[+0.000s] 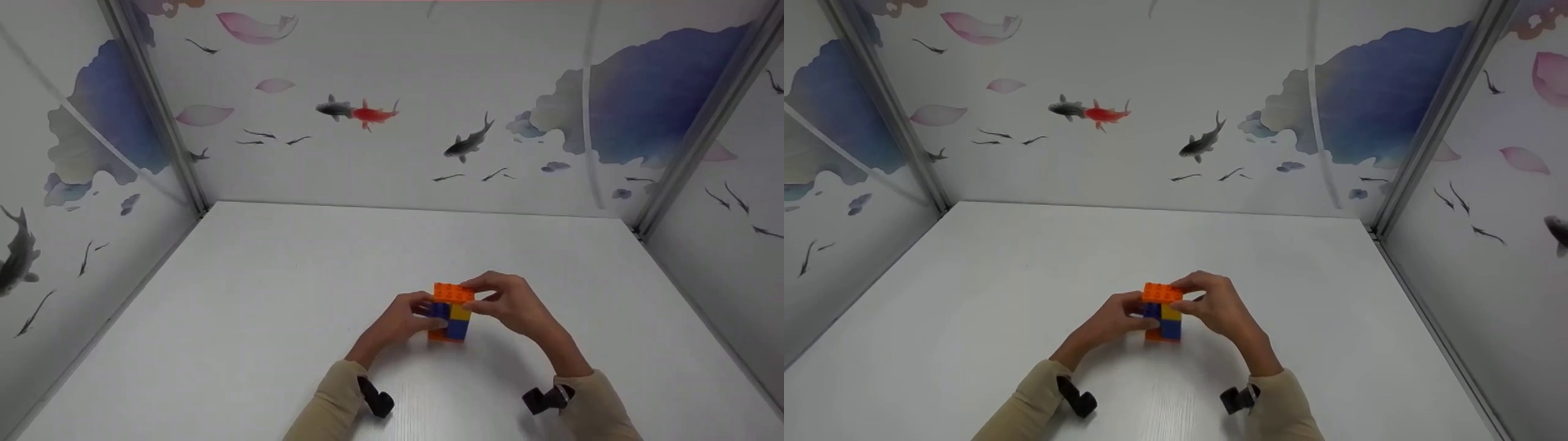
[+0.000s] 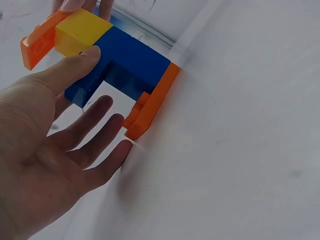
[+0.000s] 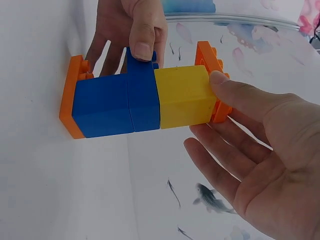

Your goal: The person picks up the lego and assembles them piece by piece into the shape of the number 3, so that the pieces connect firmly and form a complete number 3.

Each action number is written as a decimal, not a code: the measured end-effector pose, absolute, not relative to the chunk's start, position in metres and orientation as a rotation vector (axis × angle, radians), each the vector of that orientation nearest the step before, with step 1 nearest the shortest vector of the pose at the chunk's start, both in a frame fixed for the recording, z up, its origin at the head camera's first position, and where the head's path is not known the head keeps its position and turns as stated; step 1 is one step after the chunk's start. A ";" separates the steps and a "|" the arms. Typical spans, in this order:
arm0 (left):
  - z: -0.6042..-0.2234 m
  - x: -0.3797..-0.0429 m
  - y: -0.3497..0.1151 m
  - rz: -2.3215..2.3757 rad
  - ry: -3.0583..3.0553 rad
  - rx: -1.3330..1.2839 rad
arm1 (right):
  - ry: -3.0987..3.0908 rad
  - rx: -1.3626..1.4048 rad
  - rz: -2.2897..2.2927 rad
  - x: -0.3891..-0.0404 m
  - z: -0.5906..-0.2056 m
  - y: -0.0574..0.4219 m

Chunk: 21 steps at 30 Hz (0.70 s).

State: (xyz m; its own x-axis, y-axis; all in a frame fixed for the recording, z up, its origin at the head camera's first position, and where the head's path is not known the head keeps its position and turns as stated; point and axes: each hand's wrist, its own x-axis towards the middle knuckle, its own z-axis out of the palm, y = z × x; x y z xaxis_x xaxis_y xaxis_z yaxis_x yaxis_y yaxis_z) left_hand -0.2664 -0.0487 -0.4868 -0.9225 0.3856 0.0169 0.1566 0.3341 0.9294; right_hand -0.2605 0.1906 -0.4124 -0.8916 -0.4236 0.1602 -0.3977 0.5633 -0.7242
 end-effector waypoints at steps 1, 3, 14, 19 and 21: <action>-0.487 -0.267 -0.049 1.627 2.393 0.491 | 2.748 -0.714 -1.259 -0.261 -0.412 0.191; -0.486 -0.267 -0.049 1.622 2.403 0.489 | 2.740 -0.699 -1.261 -0.262 -0.412 0.190; -0.482 -0.267 -0.051 1.635 2.419 0.475 | 2.777 -0.854 -1.219 -0.259 -0.409 0.187; -0.482 -0.266 -0.050 1.643 2.388 0.470 | 2.765 -0.868 -1.220 -0.259 -0.412 0.190; -0.482 -0.266 -0.050 1.643 2.386 0.473 | 2.747 -0.866 -1.237 -0.260 -0.412 0.190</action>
